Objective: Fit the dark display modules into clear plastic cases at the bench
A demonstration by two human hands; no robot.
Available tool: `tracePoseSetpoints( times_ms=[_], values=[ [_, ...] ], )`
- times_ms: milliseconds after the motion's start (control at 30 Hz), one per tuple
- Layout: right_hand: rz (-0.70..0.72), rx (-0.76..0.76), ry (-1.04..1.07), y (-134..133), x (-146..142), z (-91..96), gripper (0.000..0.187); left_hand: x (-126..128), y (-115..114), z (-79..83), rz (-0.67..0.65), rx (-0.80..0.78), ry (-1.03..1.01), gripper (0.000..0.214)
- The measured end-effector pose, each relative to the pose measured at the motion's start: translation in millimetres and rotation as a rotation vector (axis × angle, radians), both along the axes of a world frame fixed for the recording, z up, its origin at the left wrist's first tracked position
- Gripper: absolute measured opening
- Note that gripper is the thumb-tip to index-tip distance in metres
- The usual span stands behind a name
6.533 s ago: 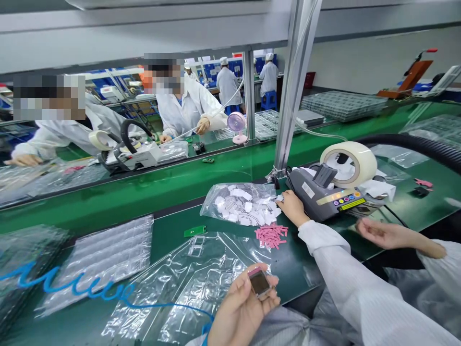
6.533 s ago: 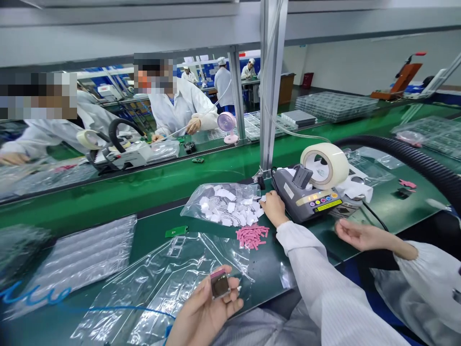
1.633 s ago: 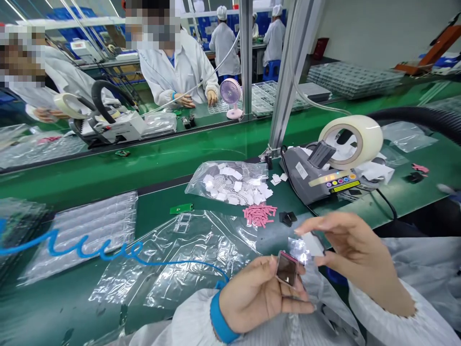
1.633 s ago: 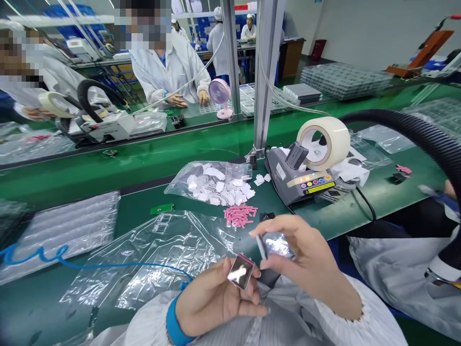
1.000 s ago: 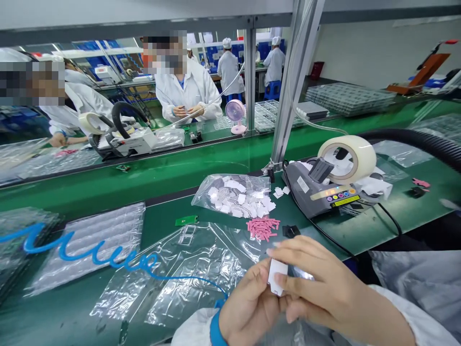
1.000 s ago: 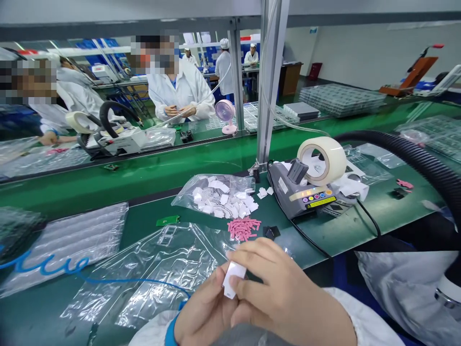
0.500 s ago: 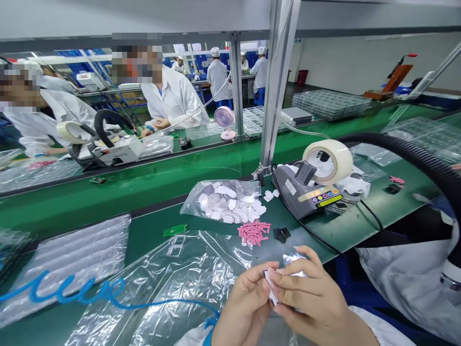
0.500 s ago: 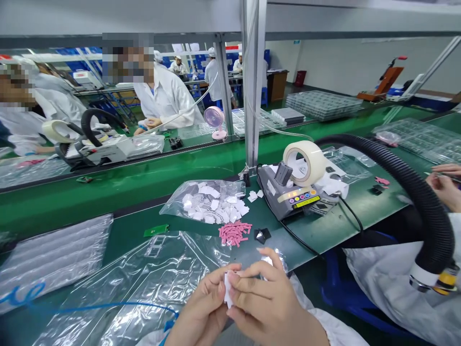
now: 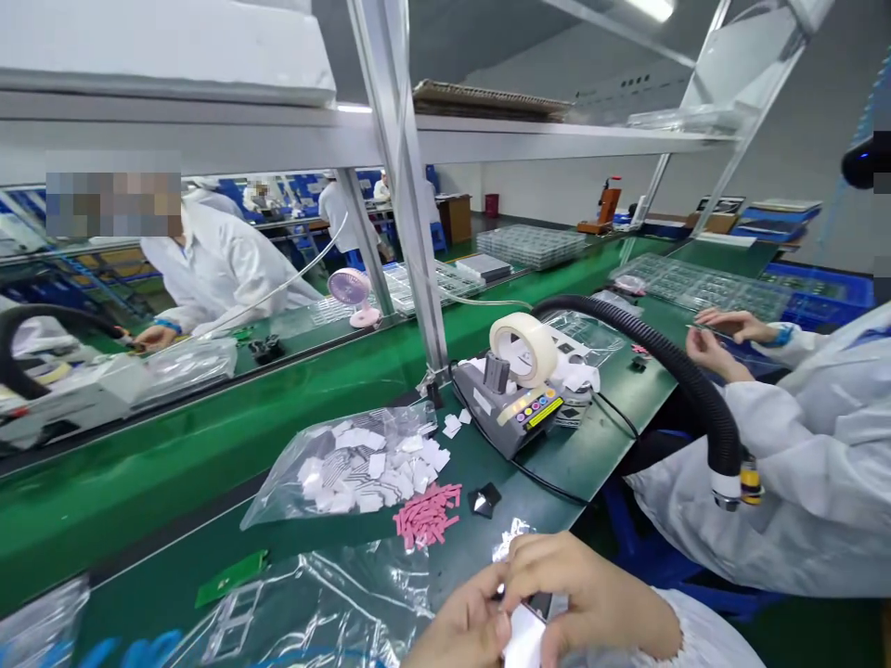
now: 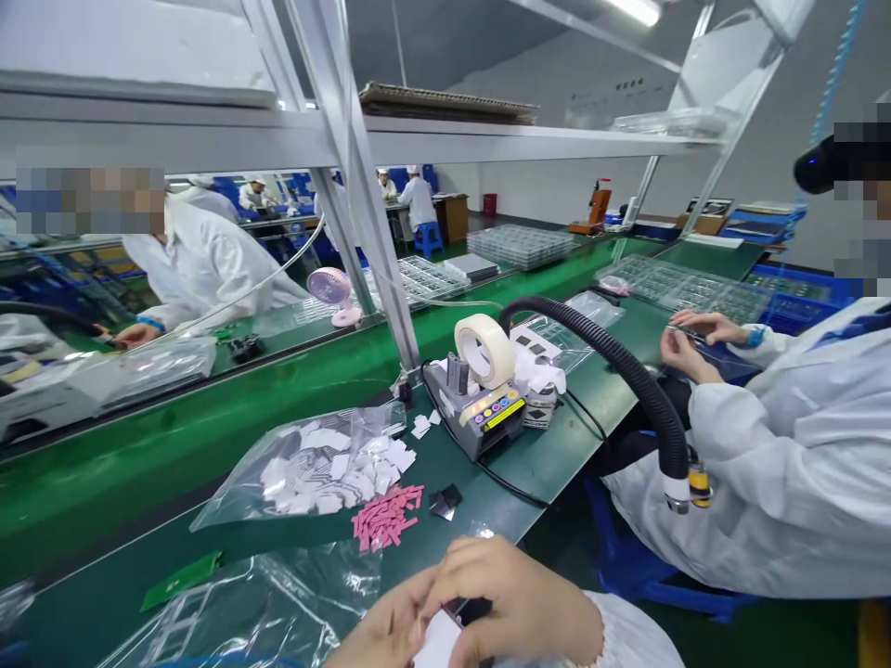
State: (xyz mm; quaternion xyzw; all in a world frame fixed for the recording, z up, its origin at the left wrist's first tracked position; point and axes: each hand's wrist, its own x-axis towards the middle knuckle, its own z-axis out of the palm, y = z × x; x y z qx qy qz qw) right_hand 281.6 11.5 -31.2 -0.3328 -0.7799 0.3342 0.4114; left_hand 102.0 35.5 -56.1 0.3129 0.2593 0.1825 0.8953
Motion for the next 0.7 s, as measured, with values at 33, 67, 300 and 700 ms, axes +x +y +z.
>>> tracePoseSetpoints(
  times_ms=[33, 67, 300, 700],
  values=[
    [-0.052, -0.012, -0.027, -2.2, 4.5, -2.6, 0.060, 0.7, 2.0, 2.3, 0.057, 0.116, 0.084, 0.045],
    [-0.112, -0.022, -0.066, -4.5, 8.7, -4.5, 0.059, 1.7, 4.2, 5.9, 0.117, 0.255, 0.175, 0.039],
    [-0.415, -0.326, -0.016, -18.7, 14.1, -10.5, 0.034, 17.5, 8.9, 22.4, 0.045, 0.800, 0.385, 0.005],
    [-0.900, -0.426, 0.539, 65.1, 76.9, -62.9, 0.034, 13.9, 0.5, 22.1, 0.253, -0.279, -0.071, 0.021]
  ],
)
